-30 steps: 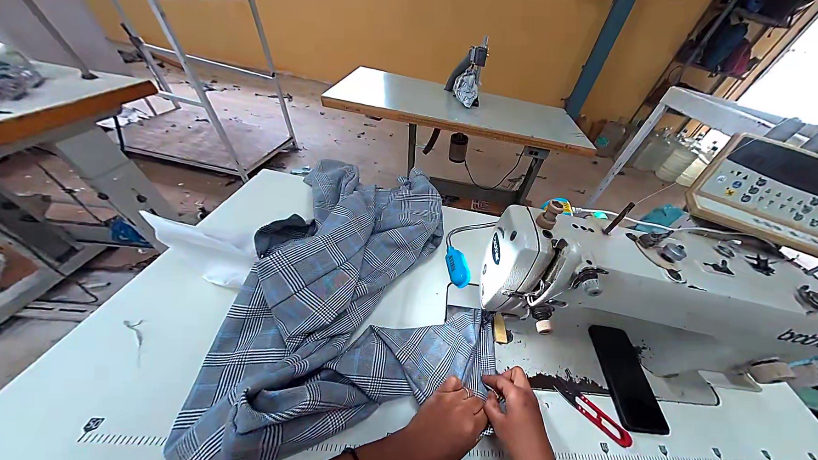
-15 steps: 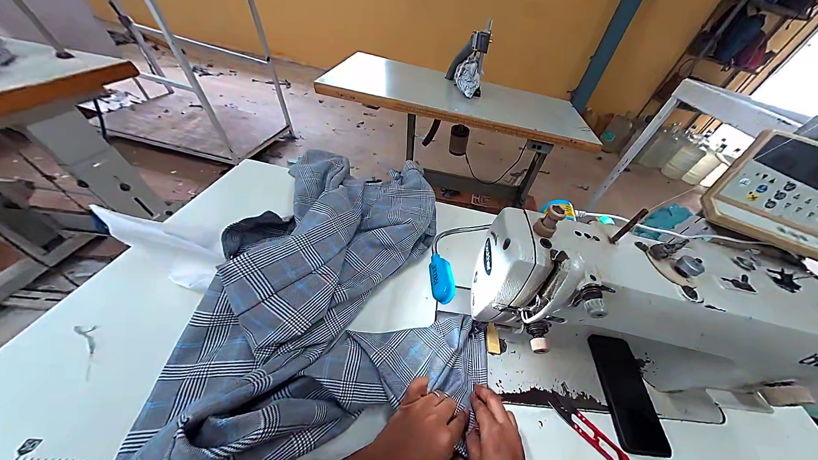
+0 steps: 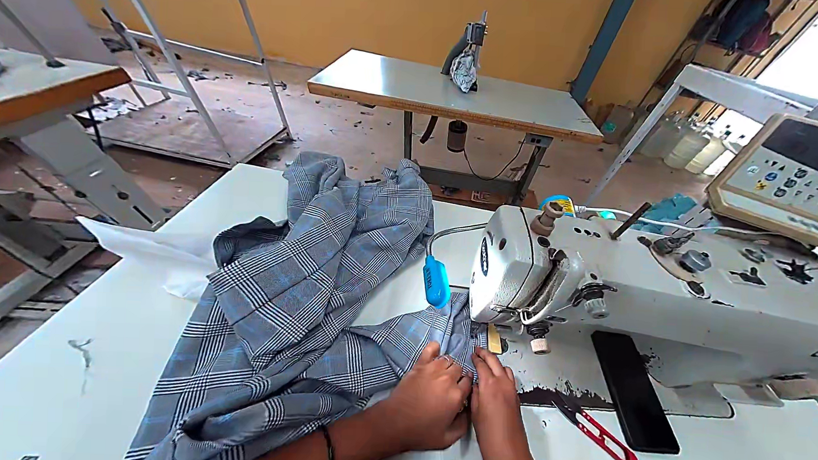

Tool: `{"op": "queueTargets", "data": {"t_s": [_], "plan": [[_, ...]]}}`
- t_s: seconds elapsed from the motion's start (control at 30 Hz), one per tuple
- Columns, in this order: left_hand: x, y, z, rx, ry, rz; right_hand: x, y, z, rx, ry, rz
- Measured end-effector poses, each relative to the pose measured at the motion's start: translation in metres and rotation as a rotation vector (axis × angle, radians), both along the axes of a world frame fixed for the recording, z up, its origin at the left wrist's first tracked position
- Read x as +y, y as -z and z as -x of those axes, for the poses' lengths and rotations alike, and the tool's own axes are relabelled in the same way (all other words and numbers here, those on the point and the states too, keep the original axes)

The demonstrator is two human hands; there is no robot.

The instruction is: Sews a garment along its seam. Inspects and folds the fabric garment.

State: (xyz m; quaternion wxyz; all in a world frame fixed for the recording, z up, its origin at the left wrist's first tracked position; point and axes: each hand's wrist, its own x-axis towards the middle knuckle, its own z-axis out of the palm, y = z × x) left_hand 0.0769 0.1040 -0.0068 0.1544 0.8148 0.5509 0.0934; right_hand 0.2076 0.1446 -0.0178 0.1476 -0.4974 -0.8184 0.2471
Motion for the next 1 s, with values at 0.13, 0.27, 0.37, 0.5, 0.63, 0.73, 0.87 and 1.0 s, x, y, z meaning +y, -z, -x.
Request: {"op": "queueTargets", "data": {"t_s": [0.13, 0.27, 0.37, 0.5, 0.63, 0.73, 0.87, 1.0], "plan": [[0.029, -0.045, 0.017, 0.230, 0.004, 0.366, 0.007, 0.010, 0.002, 0.126, 0.035, 0.002], [0.013, -0.051, 0.012, 0.162, 0.095, 0.323, 0.002, 0.018, -0.009, 0.412, 0.179, 0.054], [-0.018, -0.017, -0.004, -0.178, 0.103, 0.165, -0.007, 0.018, -0.020, 0.585, 0.265, 0.151], [-0.035, 0.005, -0.015, -0.591, -0.093, 0.303, -0.021, 0.011, -0.034, 0.648, 0.239, 0.151], [-0.038, 0.003, -0.016, -0.634, -0.128, 0.343, -0.023, 0.002, -0.045, 0.655, 0.292, 0.142], [-0.038, -0.001, -0.022, -0.564, -0.140, 0.353, -0.019, 0.001, -0.046, 0.595, 0.298, 0.122], [-0.037, -0.011, -0.031, -0.398, -0.142, 0.353, -0.017, -0.002, -0.037, 0.419, 0.259, -0.003], [-0.034, -0.020, -0.043, -0.180, -0.135, 0.353, -0.012, -0.013, -0.030, 0.225, 0.226, 0.055]]}}
